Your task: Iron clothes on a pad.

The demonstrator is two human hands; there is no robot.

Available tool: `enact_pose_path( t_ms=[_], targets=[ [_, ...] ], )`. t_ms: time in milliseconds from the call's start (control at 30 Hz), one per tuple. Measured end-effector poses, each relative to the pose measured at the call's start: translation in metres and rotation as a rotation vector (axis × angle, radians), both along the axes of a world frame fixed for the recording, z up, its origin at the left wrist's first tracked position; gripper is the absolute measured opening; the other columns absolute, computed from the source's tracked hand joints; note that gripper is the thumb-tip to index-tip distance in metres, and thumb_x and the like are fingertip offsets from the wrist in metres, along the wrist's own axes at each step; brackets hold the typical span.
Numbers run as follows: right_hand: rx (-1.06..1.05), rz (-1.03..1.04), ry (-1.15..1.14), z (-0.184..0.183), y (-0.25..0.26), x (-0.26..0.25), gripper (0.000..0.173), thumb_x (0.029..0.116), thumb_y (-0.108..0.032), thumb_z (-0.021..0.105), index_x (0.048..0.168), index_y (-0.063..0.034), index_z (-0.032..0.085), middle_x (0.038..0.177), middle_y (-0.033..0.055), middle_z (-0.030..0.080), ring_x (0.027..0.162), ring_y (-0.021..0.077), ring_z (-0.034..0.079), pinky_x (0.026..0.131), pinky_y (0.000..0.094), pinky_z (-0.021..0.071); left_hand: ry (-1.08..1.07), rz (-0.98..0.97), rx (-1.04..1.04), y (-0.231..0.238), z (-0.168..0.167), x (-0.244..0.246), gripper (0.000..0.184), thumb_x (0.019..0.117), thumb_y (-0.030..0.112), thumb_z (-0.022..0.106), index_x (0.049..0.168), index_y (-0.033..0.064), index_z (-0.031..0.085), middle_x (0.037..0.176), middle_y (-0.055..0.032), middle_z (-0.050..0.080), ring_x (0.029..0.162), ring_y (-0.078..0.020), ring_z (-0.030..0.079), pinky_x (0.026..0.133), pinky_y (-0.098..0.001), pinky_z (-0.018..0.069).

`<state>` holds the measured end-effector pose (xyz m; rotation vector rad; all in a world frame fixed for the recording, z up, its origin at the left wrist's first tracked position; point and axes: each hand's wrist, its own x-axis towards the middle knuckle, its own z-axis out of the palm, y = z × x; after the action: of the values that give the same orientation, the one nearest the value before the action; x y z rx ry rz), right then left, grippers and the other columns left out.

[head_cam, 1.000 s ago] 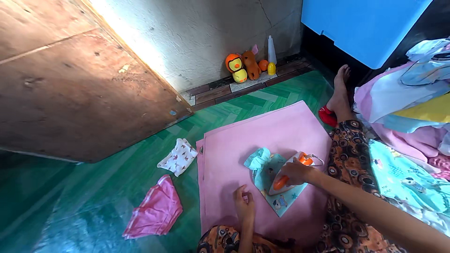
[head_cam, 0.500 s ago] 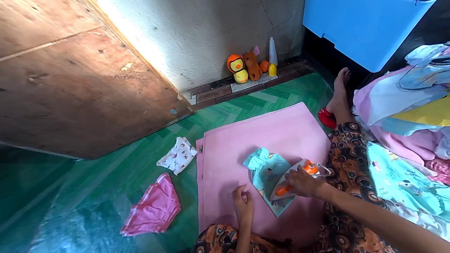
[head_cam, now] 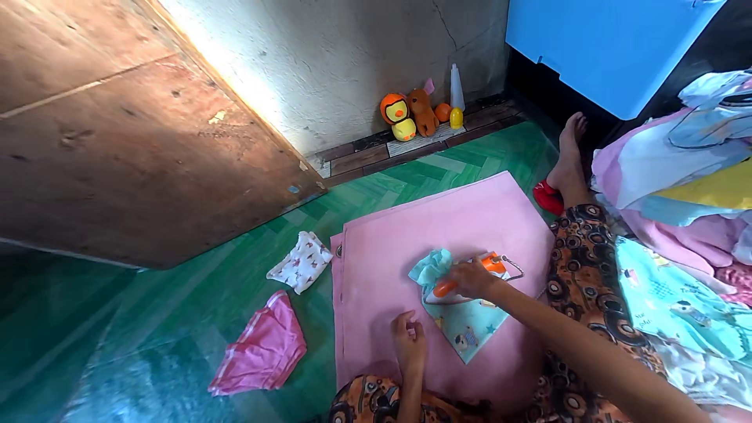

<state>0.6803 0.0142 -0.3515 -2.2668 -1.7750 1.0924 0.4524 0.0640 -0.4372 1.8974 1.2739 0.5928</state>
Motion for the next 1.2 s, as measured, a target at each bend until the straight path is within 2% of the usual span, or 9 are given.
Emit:
enact_pose_path(
  t_ms=[200, 367, 667, 800, 1000, 1200],
  targets=[
    [-0.052, 0.075, 0.041, 0.004, -0.008, -0.006, 0.048, 0.0982, -0.012, 0.068, 0.143, -0.0294, 0.063, 0.138, 0.0158, 0.065, 0.136, 0.0414, 0.052, 0.112, 0.0786, 0.022, 0.018, -0.003, -0.002, 0.001, 0.001, -0.002, 0.026, 0.0945, 0.0, 0.06, 0.119, -0.0054, 0.068, 0.127, -0.0281, 0.059, 0.099, -0.0325, 0.066, 0.082, -0.0429, 0.0565],
    [-0.086, 0.124, 0.049, 0.003, -0.028, -0.015, 0.047, 0.0984, -0.012, 0.067, 0.142, -0.0311, 0.064, 0.14, 0.0132, 0.064, 0.134, 0.0402, 0.054, 0.112, 0.0773, 0.0248, 0.017, -0.01, -0.007, 0.0, 0.002, -0.001, 0.026, 0.0951, 0.0, 0.059, 0.119, -0.0058, 0.068, 0.128, -0.0283, 0.059, 0.099, -0.0323, 0.066, 0.083, -0.0424, 0.0564],
    [-0.126, 0.192, 0.047, 0.008, -0.058, -0.025, 0.046, 0.1007, -0.012, 0.063, 0.143, -0.0308, 0.062, 0.14, 0.0159, 0.062, 0.131, 0.0425, 0.053, 0.109, 0.0725, 0.0295, 0.037, -0.012, -0.006, 0.0, 0.001, -0.002, 0.025, 0.0955, 0.001, 0.06, 0.118, -0.005, 0.068, 0.127, -0.0279, 0.059, 0.099, -0.0319, 0.066, 0.083, -0.0417, 0.0568],
    [-0.144, 0.213, 0.066, 0.01, -0.066, -0.028, 0.048, 0.1002, -0.01, 0.063, 0.144, -0.0298, 0.062, 0.139, 0.0149, 0.062, 0.132, 0.042, 0.052, 0.111, 0.073, 0.0263, 0.041, -0.012, -0.009, -0.001, 0.004, -0.002, 0.026, 0.0953, 0.0, 0.06, 0.119, -0.0057, 0.068, 0.127, -0.0285, 0.059, 0.101, -0.033, 0.066, 0.085, -0.0421, 0.0562],
    [-0.137, 0.264, 0.05, 0.003, -0.083, -0.032, 0.048, 0.0994, -0.013, 0.065, 0.142, -0.0336, 0.063, 0.136, 0.0132, 0.064, 0.129, 0.0403, 0.055, 0.11, 0.0703, 0.03, 0.05, -0.009, -0.015, -0.001, 0.004, -0.002, 0.025, 0.0957, 0.001, 0.06, 0.119, -0.0052, 0.069, 0.127, -0.028, 0.06, 0.104, -0.0339, 0.065, 0.087, -0.0436, 0.0558],
    [-0.083, 0.269, 0.045, -0.002, -0.08, -0.026, 0.048, 0.099, -0.011, 0.066, 0.142, -0.0317, 0.064, 0.135, 0.0151, 0.064, 0.129, 0.0407, 0.054, 0.109, 0.0697, 0.0292, 0.032, -0.015, -0.022, 0.0, 0.004, -0.002, 0.027, 0.0957, 0.002, 0.06, 0.12, -0.0055, 0.068, 0.128, -0.0284, 0.059, 0.103, -0.0332, 0.066, 0.086, -0.0428, 0.0563]
  ],
)
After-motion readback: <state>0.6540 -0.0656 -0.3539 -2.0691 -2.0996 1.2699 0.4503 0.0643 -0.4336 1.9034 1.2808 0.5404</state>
